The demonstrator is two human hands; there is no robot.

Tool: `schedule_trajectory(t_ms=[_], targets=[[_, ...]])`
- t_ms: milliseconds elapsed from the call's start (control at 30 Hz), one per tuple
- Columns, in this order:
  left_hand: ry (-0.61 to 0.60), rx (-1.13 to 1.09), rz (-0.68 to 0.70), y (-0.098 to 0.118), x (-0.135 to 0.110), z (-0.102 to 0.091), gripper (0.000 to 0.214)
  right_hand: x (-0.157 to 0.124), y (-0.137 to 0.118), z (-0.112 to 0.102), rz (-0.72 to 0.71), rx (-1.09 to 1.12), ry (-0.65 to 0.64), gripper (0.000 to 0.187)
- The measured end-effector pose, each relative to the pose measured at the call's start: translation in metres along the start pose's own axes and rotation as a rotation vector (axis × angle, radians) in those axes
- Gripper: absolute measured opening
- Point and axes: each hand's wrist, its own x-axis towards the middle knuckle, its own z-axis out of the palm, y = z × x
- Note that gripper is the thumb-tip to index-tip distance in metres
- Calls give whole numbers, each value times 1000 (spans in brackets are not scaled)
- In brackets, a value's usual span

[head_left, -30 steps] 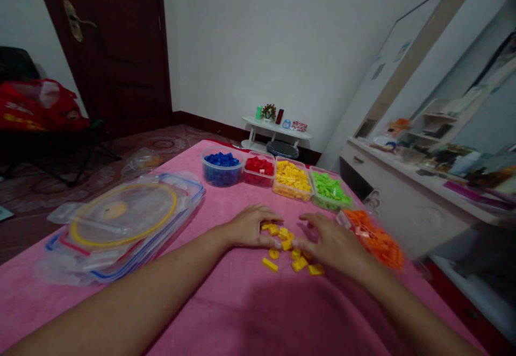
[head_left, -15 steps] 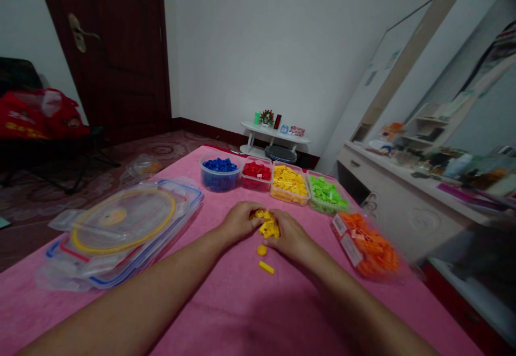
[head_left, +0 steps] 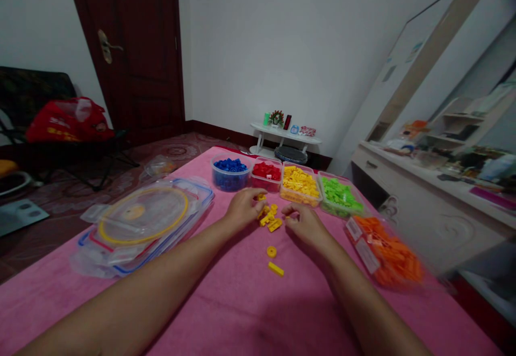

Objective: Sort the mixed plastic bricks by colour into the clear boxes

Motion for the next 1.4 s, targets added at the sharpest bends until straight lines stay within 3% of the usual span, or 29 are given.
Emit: schedule_trajectory(t_ms=[33, 100, 200, 233, 267, 333, 433, 533, 600, 767, 833, 900, 967, 1067, 1133, 1200, 1300, 1400], targets=[[-41, -20, -1, 6, 3, -7, 33, -1, -7, -8, -19, -31, -16, 23], [-266, -83, -13, 18, 7, -24, 28, -9, -23, -21, -78, -115, -118, 20], [-818, -112, -17, 33, 9, -46, 22, -29, -46, -29, -123, -256, -388, 14], [-913, -66, -19, 35, 8, -50, 21, -36, -53, -28, -124, -302, -443, 18], [-921, 13, -21, 37, 6, -52, 21, -43, -58, -25, -123, -348, -476, 22], [-755, 219, -27, 37, 4, -50, 22, -52, -66, -16, -139, -449, -497, 24], [-484, 407, -54, 32, 1, -37, 25, -54, -69, -7, -197, -567, -509, 3], [-427, 414, -47, 30, -4, -23, 28, -44, -62, -12, -197, -456, -439, 7], [-397, 435, -27, 32, -9, -16, 25, -34, -54, -19, -119, -182, -403, 6], [-362, 412, -65, 29, -14, -6, 11, -16, -34, -23, 128, 932, -244, 18], [-388, 259, -130, 21, -8, -6, 10, -14, -28, -19, 161, 1155, -215, 25], [-428, -2, -263, 13, 0, -9, 14, -15, -25, -14, 177, 1112, -269, 27], [-423, -371, -428, 7, 8, -13, 15, -18, -24, -8, 129, 878, -362, 24], [-307, -1001, -681, 7, 15, -19, 7, -23, -25, 2, -15, 345, -464, 19], [-233, -1318, -778, 11, 17, -23, 15, -25, -26, 9, -89, 31, -420, 21], [-173, -1482, -805, 16, 18, -25, 19, -25, -25, 15, -112, -74, -349, 17], [-81, -1551, -757, 25, 19, -27, 19, -21, -23, 19, -46, 199, -315, 27], [-30, -1546, -648, 39, 17, -27, 21, -17, -26, 20, 181, 648, -255, 35]])
